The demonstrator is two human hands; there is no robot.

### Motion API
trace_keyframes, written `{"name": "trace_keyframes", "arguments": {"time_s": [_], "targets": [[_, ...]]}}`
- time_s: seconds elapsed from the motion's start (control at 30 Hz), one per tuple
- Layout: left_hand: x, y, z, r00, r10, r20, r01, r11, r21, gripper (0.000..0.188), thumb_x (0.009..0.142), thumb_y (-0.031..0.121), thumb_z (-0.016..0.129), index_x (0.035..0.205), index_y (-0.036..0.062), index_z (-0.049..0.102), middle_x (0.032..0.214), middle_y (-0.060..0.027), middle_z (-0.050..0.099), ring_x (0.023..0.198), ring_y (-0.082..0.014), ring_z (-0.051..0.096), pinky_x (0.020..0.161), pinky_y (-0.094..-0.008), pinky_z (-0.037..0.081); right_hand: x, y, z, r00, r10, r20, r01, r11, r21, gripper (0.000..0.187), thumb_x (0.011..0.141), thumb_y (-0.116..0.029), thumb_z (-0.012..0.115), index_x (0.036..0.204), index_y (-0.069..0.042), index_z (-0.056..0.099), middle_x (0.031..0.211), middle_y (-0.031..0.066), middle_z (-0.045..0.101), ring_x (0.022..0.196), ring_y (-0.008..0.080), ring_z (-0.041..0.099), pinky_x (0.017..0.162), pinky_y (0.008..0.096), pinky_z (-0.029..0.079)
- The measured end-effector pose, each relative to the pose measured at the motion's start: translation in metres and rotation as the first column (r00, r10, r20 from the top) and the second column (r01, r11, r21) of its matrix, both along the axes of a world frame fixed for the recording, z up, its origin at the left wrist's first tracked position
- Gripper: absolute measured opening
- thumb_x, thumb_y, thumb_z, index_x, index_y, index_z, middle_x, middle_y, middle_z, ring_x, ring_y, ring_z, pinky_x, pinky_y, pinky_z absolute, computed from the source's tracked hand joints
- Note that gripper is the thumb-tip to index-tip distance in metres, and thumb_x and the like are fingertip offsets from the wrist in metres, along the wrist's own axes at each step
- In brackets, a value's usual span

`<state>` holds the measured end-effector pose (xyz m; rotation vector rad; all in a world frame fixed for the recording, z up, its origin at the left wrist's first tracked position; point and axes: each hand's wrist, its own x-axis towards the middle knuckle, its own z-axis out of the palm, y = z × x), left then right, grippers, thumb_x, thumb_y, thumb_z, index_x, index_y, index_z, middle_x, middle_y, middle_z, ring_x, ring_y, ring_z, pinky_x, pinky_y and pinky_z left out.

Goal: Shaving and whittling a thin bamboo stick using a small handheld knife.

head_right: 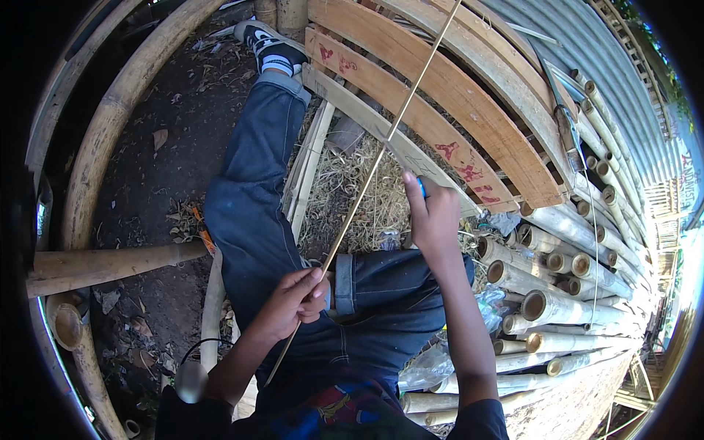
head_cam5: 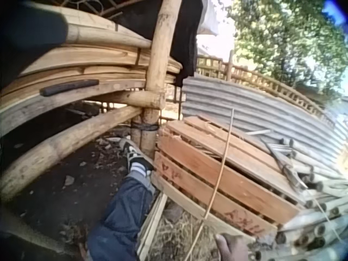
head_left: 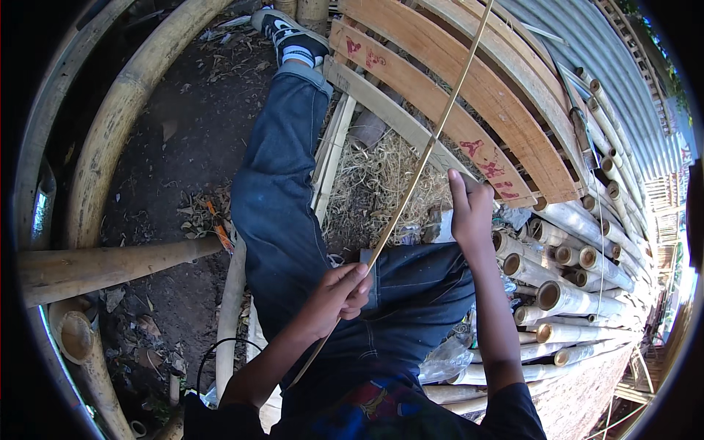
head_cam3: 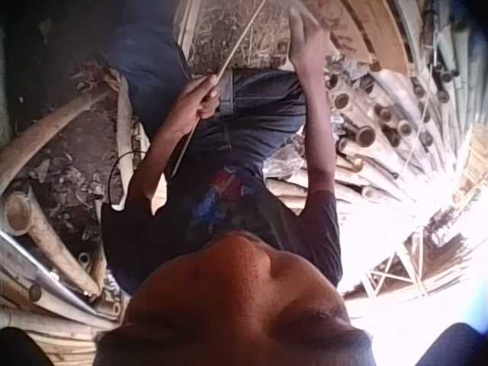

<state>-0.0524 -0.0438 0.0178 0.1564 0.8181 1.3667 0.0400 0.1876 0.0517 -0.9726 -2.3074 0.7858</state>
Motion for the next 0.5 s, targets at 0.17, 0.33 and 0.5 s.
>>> {"name": "trace_keyframes", "arguments": {"time_s": [0.17, 0.33, 0.5], "targets": [[0.001, -0.003, 0.003, 0.997, 0.047, -0.053, -0.048, 0.998, -0.031, 0.034, 0.099, 0.033, 0.038, 0.075, 0.0091, 0.042, 0.056, 0.0076, 0.027, 0.045, -0.0007, 0.023, 0.040, -0.0175, 0.018, 0.003, -0.015, -0.003, 0.981, 0.154, 0.115, -0.148, 0.987, -0.062, 0.047, 0.090, -0.036, 0.054, 0.062, 0.003, 0.055, 0.047, 0.0173, 0.046, 0.043, 0.0346, 0.049, 0.046, 0.0409, 0.038], [0.009, -0.001, 0.002, 0.979, 0.063, -0.191, -0.077, 0.995, -0.064, 0.033, 0.099, 0.032, 0.038, 0.075, 0.0089, 0.042, 0.056, 0.0071, 0.028, 0.045, -0.0008, 0.023, 0.040, -0.0178, 0.018, 0.005, -0.049, -0.007, 0.889, 0.409, 0.204, -0.441, 0.885, 0.149, 0.047, 0.085, -0.043, 0.057, 0.061, -0.003, 0.056, 0.046, 0.0146, 0.048, 0.045, 0.0345, 0.053, 0.046, 0.0413, 0.041], [0.013, -0.010, 0.001, 0.980, 0.028, -0.196, -0.040, 0.998, -0.055, 0.034, 0.099, 0.032, 0.038, 0.075, 0.0090, 0.042, 0.056, 0.0069, 0.028, 0.045, -0.0008, 0.023, 0.040, -0.0183, 0.018, -0.010, 0.017, 0.007, 0.988, -0.068, 0.135, 0.053, 0.992, 0.112, 0.056, 0.090, -0.042, 0.052, 0.056, 0.003, 0.054, 0.043, 0.0187, 0.043, 0.043, 0.0364, 0.049, 0.046, 0.0418, 0.038]]}}
